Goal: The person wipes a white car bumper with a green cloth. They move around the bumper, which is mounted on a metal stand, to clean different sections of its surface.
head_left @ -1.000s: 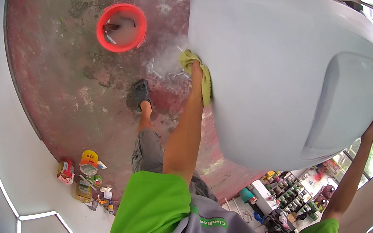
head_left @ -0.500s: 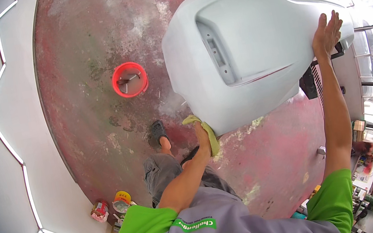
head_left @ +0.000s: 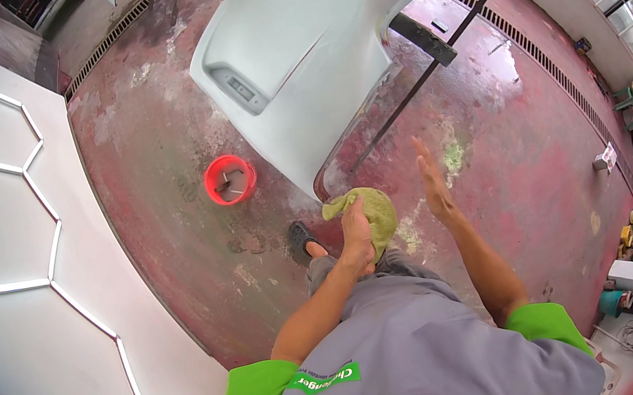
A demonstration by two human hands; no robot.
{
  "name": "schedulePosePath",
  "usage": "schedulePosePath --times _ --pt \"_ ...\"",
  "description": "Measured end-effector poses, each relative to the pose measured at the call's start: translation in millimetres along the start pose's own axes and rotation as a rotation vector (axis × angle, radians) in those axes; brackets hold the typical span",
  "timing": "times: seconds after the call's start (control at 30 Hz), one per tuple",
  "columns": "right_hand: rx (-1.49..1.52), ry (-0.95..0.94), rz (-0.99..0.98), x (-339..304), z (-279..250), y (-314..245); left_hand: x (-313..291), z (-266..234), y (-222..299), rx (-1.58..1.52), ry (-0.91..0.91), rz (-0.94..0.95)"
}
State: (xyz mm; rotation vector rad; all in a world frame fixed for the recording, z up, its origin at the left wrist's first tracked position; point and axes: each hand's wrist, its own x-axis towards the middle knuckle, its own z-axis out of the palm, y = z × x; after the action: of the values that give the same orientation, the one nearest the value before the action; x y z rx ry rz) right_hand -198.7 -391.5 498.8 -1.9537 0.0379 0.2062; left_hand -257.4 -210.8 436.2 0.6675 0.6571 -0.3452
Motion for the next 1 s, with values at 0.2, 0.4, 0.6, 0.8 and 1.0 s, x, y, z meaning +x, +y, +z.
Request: schedulePosePath --times 0.2,0.4,0.6,0.8,1.0 --pt "1.336 -0.302 0.195 -55 9 58 -44 97 29 0.32 -0.465 -0.091" --pt "1.078 0.037 0.269 -6 -6 -12 -52 71 63 0.607 -0.317 0.403" --pt "0.133 0.029 -0.224 94 1 -148 -17 -27 156 0.482 0.171 0.587" --pt "-0.893 0.159 -0.917 190 92 -152 38 -66 218 0.533 0.296 0.711" --pt "-1.013 -0.269 -0.72 149 201 -173 65 -65 236 0.791 0.215 0.821"
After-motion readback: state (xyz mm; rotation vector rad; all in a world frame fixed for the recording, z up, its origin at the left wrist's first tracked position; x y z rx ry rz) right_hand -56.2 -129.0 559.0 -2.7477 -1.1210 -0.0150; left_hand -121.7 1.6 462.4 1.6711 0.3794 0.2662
